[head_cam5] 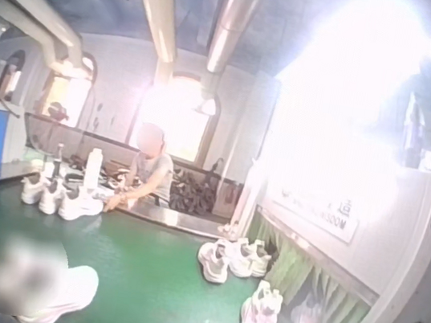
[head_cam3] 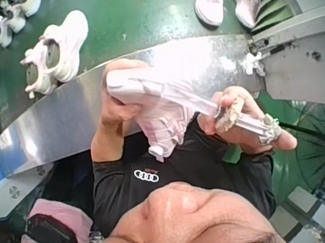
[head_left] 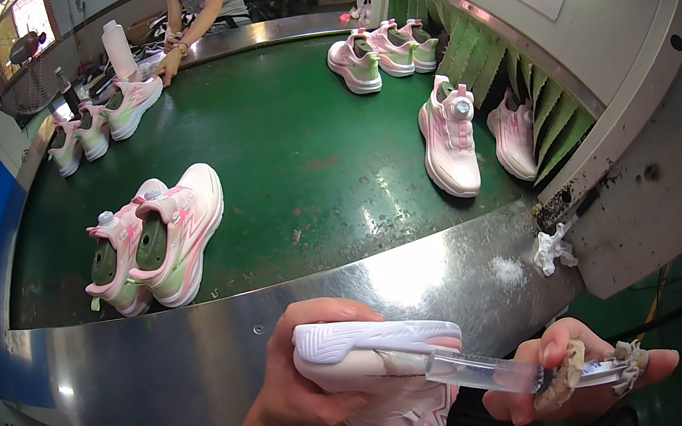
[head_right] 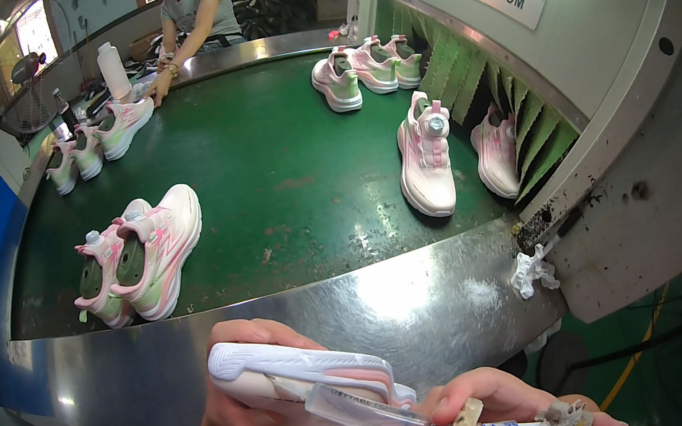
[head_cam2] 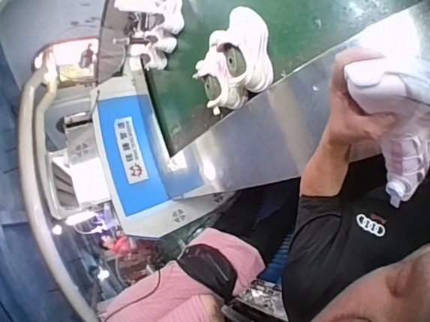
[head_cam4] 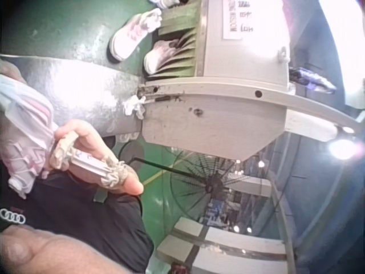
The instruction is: The person takes shoes from a conveyor line, applies liquid around the soles using a syringe, and places them back on the conveyor.
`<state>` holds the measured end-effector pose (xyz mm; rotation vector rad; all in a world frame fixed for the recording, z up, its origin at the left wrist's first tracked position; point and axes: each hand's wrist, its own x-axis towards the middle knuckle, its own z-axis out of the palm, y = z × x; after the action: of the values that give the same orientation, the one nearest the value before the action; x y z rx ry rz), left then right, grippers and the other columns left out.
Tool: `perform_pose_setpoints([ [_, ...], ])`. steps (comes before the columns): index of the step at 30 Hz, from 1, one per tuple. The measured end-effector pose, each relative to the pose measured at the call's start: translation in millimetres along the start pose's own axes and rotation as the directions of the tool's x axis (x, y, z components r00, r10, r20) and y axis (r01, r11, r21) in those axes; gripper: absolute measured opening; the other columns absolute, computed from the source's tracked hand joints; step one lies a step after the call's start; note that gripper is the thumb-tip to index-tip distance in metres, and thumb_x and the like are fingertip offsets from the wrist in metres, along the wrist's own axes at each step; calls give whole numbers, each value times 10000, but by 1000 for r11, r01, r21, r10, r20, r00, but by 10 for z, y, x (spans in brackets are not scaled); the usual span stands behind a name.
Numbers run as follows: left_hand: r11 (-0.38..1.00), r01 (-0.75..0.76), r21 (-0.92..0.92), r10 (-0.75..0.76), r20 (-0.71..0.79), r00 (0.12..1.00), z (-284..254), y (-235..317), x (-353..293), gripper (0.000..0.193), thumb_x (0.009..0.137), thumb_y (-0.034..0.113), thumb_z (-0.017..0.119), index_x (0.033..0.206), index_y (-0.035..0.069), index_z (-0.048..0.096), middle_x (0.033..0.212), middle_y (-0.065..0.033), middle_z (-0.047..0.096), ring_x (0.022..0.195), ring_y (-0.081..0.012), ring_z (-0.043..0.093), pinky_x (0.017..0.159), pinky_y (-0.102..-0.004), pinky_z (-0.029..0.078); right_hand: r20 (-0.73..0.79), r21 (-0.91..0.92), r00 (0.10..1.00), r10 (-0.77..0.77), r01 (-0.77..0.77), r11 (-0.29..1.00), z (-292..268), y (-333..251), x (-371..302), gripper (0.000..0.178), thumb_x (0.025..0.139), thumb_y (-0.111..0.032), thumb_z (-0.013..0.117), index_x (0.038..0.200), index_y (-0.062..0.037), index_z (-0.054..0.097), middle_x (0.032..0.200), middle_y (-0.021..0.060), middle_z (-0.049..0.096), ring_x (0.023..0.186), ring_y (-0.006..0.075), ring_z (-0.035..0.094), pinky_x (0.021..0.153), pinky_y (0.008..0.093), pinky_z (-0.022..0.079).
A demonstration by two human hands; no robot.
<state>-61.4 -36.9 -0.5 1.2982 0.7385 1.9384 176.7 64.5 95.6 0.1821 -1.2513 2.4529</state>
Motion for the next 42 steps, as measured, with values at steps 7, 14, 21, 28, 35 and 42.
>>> perform_pose_setpoints([
  [7, 1000, 22, -20, -22, -28, 999, -110, -29, -59, 719, 630, 111, 787, 1233, 51, 400, 1081, -290, 566, 1000, -407, 609, 831, -485, 530, -34, 15, 999, -21, 21, 1000, -102, 118, 1, 926, 748, -764, 519, 1322, -47, 399, 1113, 292, 526, 906, 316, 531, 682, 387, 305],
  [14, 994, 40, -102, -55, -154, 987, -43, -24, 19, 690, 648, 183, 771, 1201, 26, 391, 1073, -263, 564, 980, -372, 612, 832, -455, 528, -61, 19, 995, -82, 83, 996, -203, 213, -84, 938, 743, -766, 522, 1315, -32, 406, 1080, 292, 543, 890, 318, 539, 678, 383, 335],
  [21, 980, 162, -114, -191, -331, 924, -74, -16, 0, 628, 634, 261, 787, 1105, 69, 418, 1034, -153, 573, 966, -267, 611, 816, -377, 523, -104, 31, 989, -105, 109, 994, -412, 354, -187, 957, 715, -759, 570, 1299, -17, 416, 1096, 255, 543, 917, 301, 555, 674, 370, 342],
  [28, 934, 291, -208, -357, -486, 798, -138, 63, -99, 724, 629, 275, 741, 1212, 8, 405, 1119, -140, 565, 962, -228, 589, 839, -356, 500, -109, 87, 988, -113, 122, 989, -522, 502, -269, 969, 713, -745, 591, 1294, 7, 401, 1116, 231, 524, 990, 319, 554, 728, 384, 362],
  [35, 926, 310, -217, -377, -470, 798, -527, -280, -203, 424, 741, 259, 648, 1038, -4, 498, 1055, -157, 597, 892, -228, 613, 808, -365, 519, -162, 7, 985, -60, 62, 998, -652, 493, -496, 995, 714, -737, 599, 1306, 31, 377, 1147, 234, 500, 1064, 328, 527, 886, 403, 377],
  [42, 965, 258, -55, -244, -558, 793, -757, -254, -302, 253, 849, 246, 539, 850, -7, 546, 978, -168, 622, 833, -218, 631, 776, -367, 540, -140, 124, 988, 63, -46, 991, -744, 595, -607, 1031, 677, -701, 676, 1307, 55, 366, 1164, 227, 490, 1107, 338, 508, 963, 422, 393],
])
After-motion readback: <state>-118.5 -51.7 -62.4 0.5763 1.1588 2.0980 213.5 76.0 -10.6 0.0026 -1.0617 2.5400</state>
